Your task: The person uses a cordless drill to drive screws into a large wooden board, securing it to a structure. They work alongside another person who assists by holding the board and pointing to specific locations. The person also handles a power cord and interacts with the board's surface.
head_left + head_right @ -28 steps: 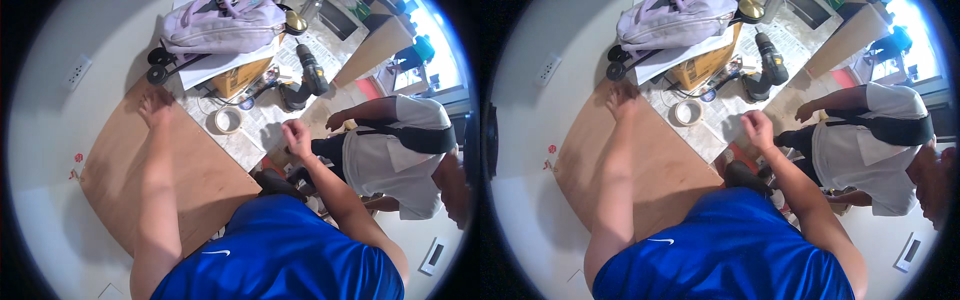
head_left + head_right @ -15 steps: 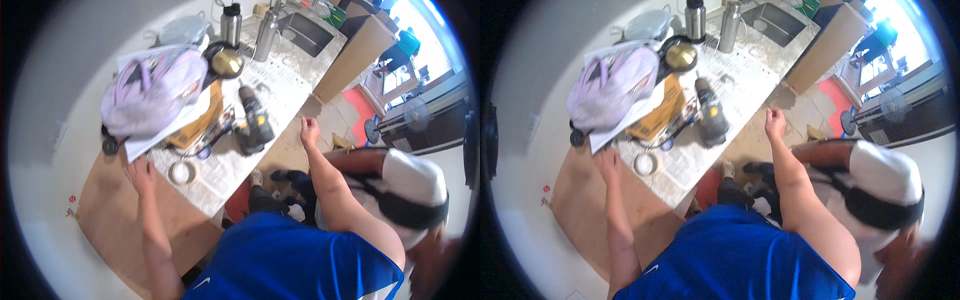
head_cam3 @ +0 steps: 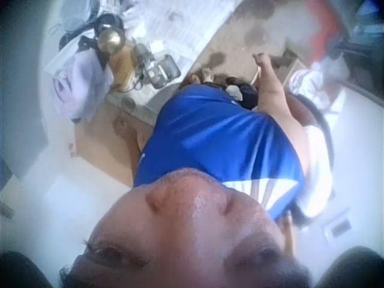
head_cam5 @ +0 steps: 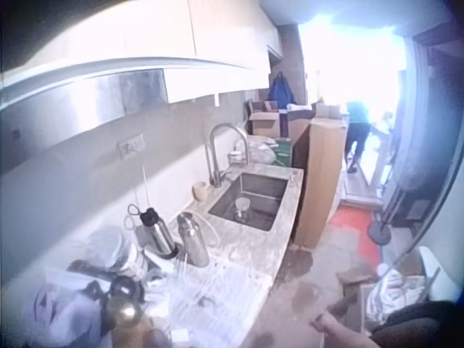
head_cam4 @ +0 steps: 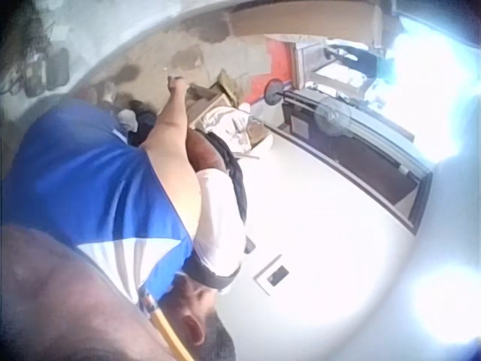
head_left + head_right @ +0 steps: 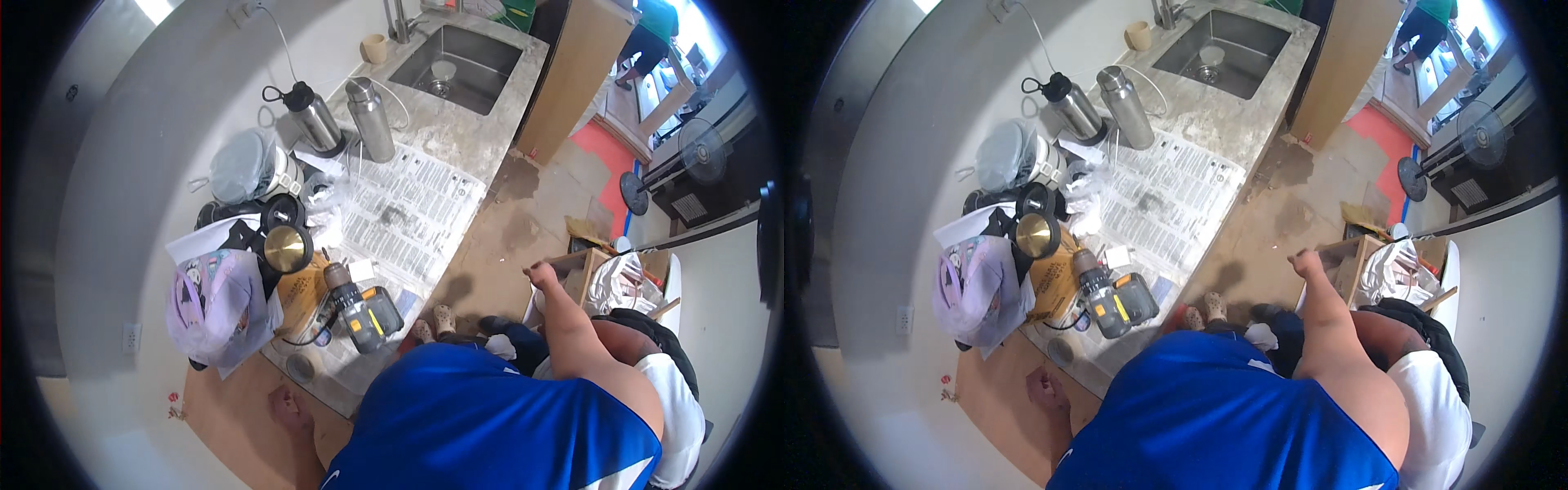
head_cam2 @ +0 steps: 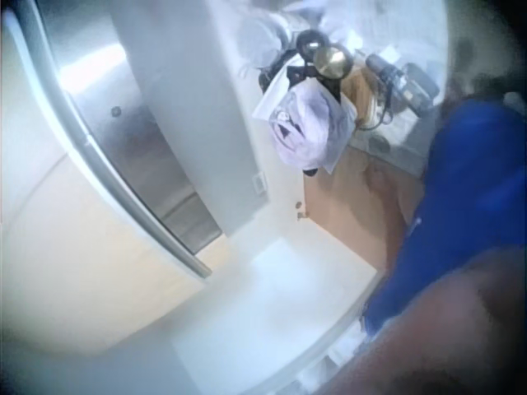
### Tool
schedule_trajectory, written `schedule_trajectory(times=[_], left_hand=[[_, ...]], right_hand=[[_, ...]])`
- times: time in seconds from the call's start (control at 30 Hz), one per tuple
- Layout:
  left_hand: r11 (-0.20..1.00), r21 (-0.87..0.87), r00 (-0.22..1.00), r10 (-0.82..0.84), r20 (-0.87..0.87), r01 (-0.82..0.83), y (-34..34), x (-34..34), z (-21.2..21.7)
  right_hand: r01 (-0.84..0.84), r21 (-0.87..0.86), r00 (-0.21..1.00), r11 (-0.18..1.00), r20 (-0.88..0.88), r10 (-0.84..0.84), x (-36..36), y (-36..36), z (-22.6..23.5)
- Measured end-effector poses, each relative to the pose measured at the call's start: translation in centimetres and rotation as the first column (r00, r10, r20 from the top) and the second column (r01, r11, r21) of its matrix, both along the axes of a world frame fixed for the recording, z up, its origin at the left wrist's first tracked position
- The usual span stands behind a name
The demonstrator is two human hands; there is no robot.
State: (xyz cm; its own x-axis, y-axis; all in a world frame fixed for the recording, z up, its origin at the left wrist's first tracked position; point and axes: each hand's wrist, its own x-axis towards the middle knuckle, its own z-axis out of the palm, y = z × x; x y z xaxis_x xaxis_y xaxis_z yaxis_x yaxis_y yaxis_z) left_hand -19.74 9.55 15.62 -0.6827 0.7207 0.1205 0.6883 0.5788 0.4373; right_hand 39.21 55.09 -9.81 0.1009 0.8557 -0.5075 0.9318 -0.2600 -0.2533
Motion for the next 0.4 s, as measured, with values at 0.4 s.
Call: schedule_trajectory(times=[0.4], left_hand=[[0.768, 0.519, 0.912, -0.406, -0.061, 0.376, 20.8, 8.3, 11.6]], right_hand=[[-0.12, 0.308, 0.959, 0.944, -0.21, 0.19, 0.7, 18.6, 2.8]])
